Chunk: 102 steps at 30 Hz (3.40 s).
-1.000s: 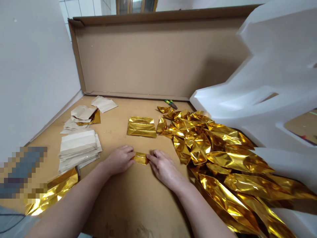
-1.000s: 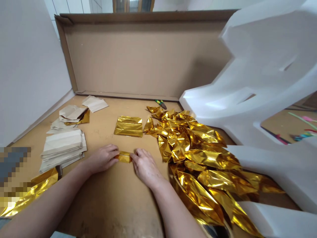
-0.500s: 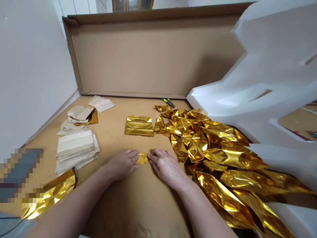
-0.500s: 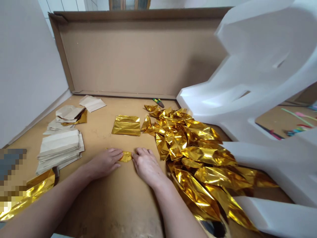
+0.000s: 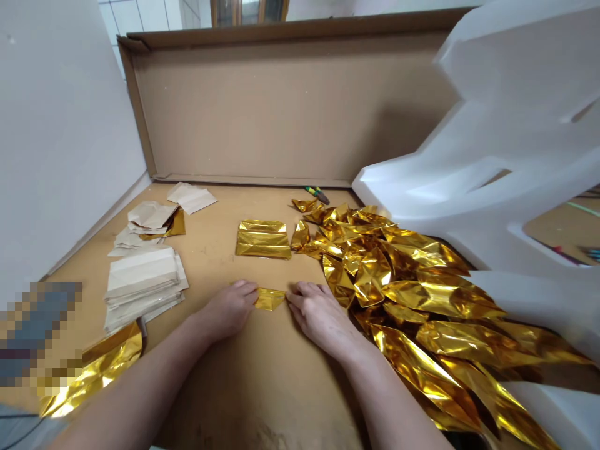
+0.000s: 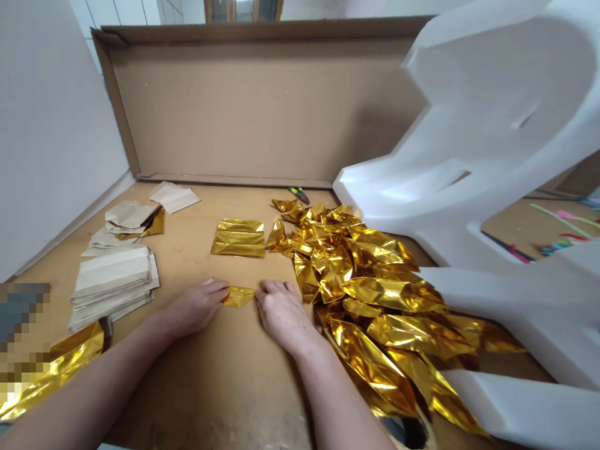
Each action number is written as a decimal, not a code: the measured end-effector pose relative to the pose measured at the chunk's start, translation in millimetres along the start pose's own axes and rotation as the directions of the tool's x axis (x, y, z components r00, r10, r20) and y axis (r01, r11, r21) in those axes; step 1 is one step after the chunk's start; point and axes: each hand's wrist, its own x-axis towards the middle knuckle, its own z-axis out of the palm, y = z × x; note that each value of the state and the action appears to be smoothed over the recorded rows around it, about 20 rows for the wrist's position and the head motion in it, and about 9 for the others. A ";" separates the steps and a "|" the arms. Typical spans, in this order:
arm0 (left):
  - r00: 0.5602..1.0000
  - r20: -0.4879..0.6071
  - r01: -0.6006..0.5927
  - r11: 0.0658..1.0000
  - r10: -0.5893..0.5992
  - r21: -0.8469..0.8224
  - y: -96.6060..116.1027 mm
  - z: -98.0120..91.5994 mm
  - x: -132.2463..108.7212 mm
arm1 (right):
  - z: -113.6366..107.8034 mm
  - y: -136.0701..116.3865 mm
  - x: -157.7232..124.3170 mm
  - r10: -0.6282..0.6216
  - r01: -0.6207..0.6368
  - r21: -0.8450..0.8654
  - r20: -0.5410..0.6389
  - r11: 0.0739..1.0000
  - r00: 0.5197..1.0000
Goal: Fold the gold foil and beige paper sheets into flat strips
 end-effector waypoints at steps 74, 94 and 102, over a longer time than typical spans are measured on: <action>0.883 0.069 0.428 0.737 -0.464 -0.524 -40.3 -8.1 -6.1 | 16.0 4.7 7.1 0.241 -0.176 0.555 -0.046 0.813 0.969; 0.961 -0.275 0.005 0.999 0.008 0.049 -36.5 -3.5 -5.6 | 20.5 5.9 9.6 0.009 0.011 0.063 -0.316 0.998 0.949; 0.999 -0.005 0.037 0.999 -0.037 0.028 -30.3 -12.5 -9.2 | 17.8 3.8 7.6 -0.037 0.045 0.040 -0.182 0.998 0.983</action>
